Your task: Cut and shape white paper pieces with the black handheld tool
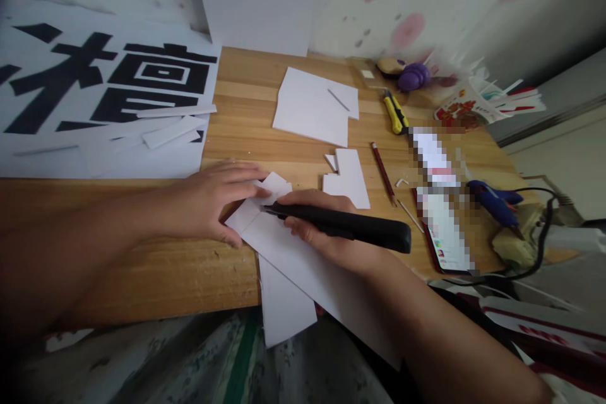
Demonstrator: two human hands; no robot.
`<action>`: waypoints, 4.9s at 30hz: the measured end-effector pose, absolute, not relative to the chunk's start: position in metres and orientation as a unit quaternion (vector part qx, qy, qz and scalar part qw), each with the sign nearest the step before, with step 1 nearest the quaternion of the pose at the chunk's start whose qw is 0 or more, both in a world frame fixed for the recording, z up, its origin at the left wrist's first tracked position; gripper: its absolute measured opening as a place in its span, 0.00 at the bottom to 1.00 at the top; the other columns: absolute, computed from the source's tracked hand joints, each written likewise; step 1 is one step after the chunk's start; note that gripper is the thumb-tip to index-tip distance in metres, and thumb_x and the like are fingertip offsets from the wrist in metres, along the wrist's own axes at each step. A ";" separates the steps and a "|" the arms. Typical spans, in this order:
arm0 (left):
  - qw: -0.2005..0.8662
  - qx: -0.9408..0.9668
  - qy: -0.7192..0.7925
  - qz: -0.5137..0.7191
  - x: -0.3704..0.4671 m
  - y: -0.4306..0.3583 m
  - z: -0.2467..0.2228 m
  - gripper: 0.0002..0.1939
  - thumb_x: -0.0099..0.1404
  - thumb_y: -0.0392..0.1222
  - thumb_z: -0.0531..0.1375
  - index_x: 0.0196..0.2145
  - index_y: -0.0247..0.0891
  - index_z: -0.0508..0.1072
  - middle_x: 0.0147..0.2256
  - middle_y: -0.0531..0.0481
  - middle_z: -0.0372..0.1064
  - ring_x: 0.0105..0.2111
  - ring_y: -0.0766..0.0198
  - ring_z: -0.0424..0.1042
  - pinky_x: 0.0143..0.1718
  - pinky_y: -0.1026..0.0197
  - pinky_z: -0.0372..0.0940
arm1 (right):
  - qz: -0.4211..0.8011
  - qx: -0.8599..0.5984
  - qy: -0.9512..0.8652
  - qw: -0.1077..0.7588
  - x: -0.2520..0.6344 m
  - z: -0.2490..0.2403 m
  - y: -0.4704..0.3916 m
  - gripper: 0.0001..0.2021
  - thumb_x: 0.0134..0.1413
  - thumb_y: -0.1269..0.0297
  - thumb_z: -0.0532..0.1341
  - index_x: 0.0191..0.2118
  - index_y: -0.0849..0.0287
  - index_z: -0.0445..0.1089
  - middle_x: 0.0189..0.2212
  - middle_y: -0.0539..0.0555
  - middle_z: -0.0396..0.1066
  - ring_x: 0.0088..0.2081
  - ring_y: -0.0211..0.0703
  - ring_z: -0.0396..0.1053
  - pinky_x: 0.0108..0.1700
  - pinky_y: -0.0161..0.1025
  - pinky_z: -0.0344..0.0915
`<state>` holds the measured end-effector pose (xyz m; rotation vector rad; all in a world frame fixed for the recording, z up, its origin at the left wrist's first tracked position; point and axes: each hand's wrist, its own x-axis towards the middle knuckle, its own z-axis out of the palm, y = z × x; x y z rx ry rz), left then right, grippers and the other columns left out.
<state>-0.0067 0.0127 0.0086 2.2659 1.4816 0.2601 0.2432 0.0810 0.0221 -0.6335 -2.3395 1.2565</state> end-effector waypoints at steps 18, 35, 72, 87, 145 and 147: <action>0.170 0.821 0.539 0.081 -0.010 0.012 0.008 0.41 0.48 0.61 0.72 0.57 0.50 0.68 0.63 0.45 0.59 0.62 0.47 0.56 0.63 0.45 0.53 | 0.339 -0.216 -0.889 0.217 0.243 0.033 0.069 0.10 0.56 0.70 0.62 0.45 0.55 0.74 0.36 0.53 0.80 0.33 0.40 0.77 0.34 0.35 0.73; 0.150 0.833 0.526 0.082 -0.009 0.011 0.009 0.39 0.49 0.61 0.72 0.56 0.48 0.70 0.61 0.44 0.61 0.61 0.46 0.58 0.63 0.45 0.53 | 0.302 -0.277 -0.875 0.257 0.243 0.027 0.052 0.08 0.55 0.66 0.63 0.42 0.53 0.73 0.32 0.52 0.80 0.29 0.42 0.77 0.30 0.37 0.73; 0.179 0.810 0.554 0.068 -0.007 0.011 0.011 0.38 0.49 0.58 0.73 0.57 0.53 0.69 0.63 0.46 0.59 0.61 0.47 0.58 0.63 0.45 0.52 | 0.309 -0.284 -0.869 0.263 0.255 0.030 0.038 0.08 0.55 0.68 0.62 0.42 0.53 0.73 0.31 0.51 0.79 0.29 0.40 0.76 0.32 0.36 0.72; 0.147 0.844 0.515 0.023 -0.005 0.007 0.016 0.29 0.58 0.57 0.67 0.57 0.64 0.66 0.64 0.43 0.53 0.63 0.40 0.53 0.62 0.37 0.50 | 0.312 -0.204 -0.898 0.232 0.253 0.022 0.055 0.10 0.58 0.66 0.64 0.46 0.54 0.74 0.38 0.52 0.80 0.35 0.41 0.78 0.36 0.35 0.74; 0.209 0.809 0.548 0.029 -0.001 0.005 0.016 0.27 0.60 0.48 0.68 0.54 0.68 0.66 0.66 0.48 0.49 0.66 0.48 0.50 0.65 0.45 0.52 | 0.303 -0.282 -0.883 0.223 0.286 0.027 0.019 0.10 0.57 0.68 0.63 0.45 0.54 0.70 0.24 0.49 0.75 0.21 0.38 0.72 0.22 0.34 0.68; 0.206 0.812 0.545 0.035 -0.002 0.005 0.013 0.27 0.60 0.49 0.68 0.54 0.69 0.66 0.66 0.49 0.49 0.66 0.48 0.51 0.65 0.45 0.51 | 0.310 -0.288 -0.878 0.224 0.288 0.026 0.017 0.10 0.58 0.67 0.63 0.46 0.54 0.70 0.24 0.49 0.75 0.20 0.38 0.72 0.21 0.33 0.67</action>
